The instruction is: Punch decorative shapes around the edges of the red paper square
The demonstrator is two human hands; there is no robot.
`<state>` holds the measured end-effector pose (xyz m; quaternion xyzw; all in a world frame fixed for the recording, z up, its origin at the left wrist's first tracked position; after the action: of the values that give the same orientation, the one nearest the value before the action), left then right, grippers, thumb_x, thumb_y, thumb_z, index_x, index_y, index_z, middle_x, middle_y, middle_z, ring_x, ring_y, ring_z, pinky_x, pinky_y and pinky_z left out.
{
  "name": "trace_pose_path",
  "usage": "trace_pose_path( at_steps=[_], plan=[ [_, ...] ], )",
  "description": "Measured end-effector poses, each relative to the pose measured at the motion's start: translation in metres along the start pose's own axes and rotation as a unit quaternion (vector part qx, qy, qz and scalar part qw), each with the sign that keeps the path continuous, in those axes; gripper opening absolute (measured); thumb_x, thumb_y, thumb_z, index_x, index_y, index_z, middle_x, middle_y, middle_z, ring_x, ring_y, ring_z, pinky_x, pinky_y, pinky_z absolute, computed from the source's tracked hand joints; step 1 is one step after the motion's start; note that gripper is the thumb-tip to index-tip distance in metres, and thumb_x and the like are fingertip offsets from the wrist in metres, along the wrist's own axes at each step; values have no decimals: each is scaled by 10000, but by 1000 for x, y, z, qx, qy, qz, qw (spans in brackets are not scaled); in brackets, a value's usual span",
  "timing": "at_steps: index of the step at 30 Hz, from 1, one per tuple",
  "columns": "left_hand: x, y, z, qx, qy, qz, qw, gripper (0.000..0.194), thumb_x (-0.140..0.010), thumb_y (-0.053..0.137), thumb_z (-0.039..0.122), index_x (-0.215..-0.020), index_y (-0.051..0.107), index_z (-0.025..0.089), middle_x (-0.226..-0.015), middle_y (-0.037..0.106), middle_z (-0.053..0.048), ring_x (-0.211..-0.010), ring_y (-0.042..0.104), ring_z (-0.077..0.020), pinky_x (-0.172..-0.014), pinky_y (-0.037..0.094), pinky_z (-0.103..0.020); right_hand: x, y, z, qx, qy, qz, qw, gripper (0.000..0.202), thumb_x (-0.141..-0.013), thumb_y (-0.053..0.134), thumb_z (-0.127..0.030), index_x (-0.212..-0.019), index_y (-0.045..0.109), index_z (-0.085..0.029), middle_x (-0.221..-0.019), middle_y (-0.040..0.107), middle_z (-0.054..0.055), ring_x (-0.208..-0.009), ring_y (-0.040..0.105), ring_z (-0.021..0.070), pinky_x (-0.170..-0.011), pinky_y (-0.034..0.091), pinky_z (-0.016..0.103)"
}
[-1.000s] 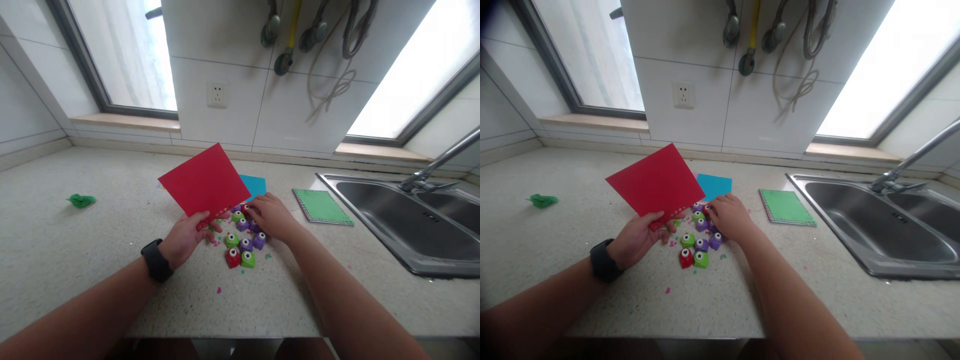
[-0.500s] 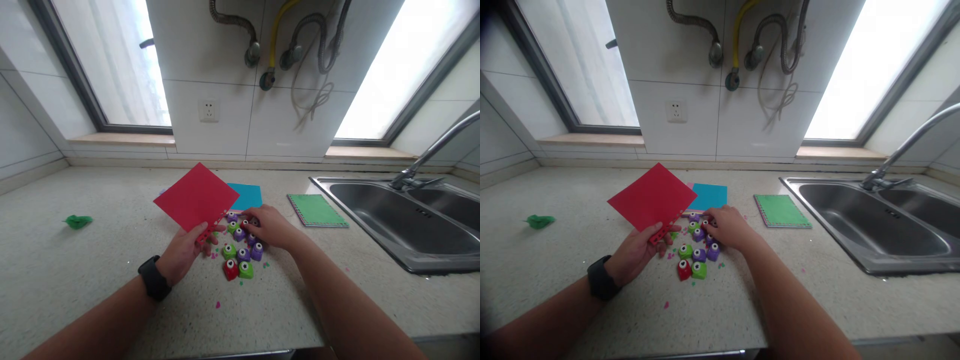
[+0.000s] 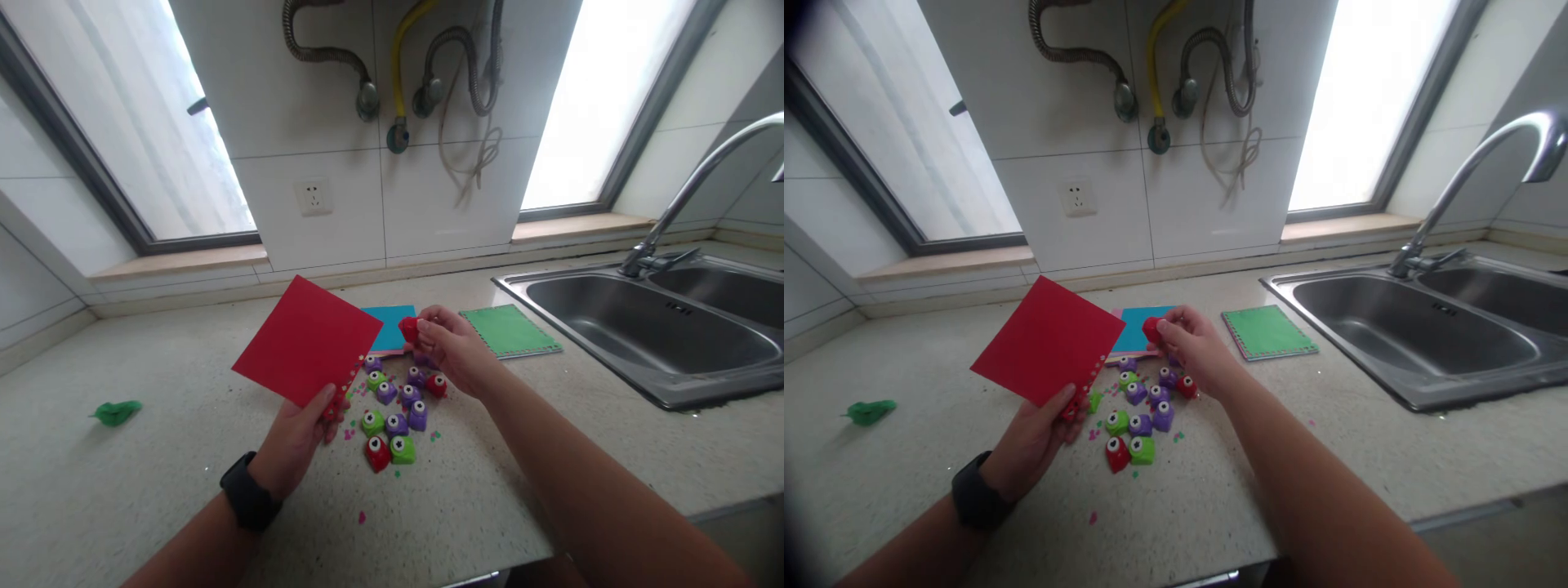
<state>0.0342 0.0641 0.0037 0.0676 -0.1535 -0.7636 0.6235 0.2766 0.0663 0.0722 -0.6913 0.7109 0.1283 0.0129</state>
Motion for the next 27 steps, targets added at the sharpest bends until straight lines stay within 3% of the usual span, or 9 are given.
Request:
trace_pose_path(
  at_steps=[4, 8, 13, 27],
  plan=[
    [0, -2, -2, -10, 10, -2, 1000, 310, -793, 812, 409, -899, 681, 150, -734, 704, -42, -611, 595, -128, -455, 426, -215, 7, 3, -16, -75, -63, 2, 995, 407, -741, 844, -367, -957, 518, -252, -983, 677, 8, -883, 728, 182, -821, 563, 335],
    [0, -4, -4, -34, 13, 2, 999, 316, -809, 791, 439, -872, 684, 149, -727, 699, -42, -608, 594, -132, -462, 436, -227, 11, 7, -21, -35, -91, 5, 995, 447, -694, 873, -331, -1027, 584, -255, -965, 695, 16, -894, 712, 183, -853, 574, 361],
    [-1, -4, -3, -60, 27, 3, 998, 340, -785, 799, 466, -855, 696, 150, -713, 694, -40, -591, 587, -140, -457, 441, -242, 17, 14, -28, 0, -123, -9, 992, 403, -659, 878, -276, -955, 607, -243, -897, 692, 13, -840, 678, 172, -840, 578, 367],
    [1, -5, -5, -94, 32, -15, 995, 309, -834, 761, 449, -850, 715, 143, -734, 697, -55, -595, 573, -142, -482, 445, -257, 19, 25, -17, -24, -72, -43, 996, 371, -676, 865, -286, -929, 597, -243, -842, 697, 0, -776, 682, 165, -732, 592, 339]
  ],
)
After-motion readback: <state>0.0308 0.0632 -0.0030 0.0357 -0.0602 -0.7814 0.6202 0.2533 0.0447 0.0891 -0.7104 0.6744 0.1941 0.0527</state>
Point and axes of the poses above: each hand's wrist, its own x-axis away from the middle knuckle, its own y-axis out of the palm, z = x × y, the point moved 8 cm from there along -x, towards the middle knuckle
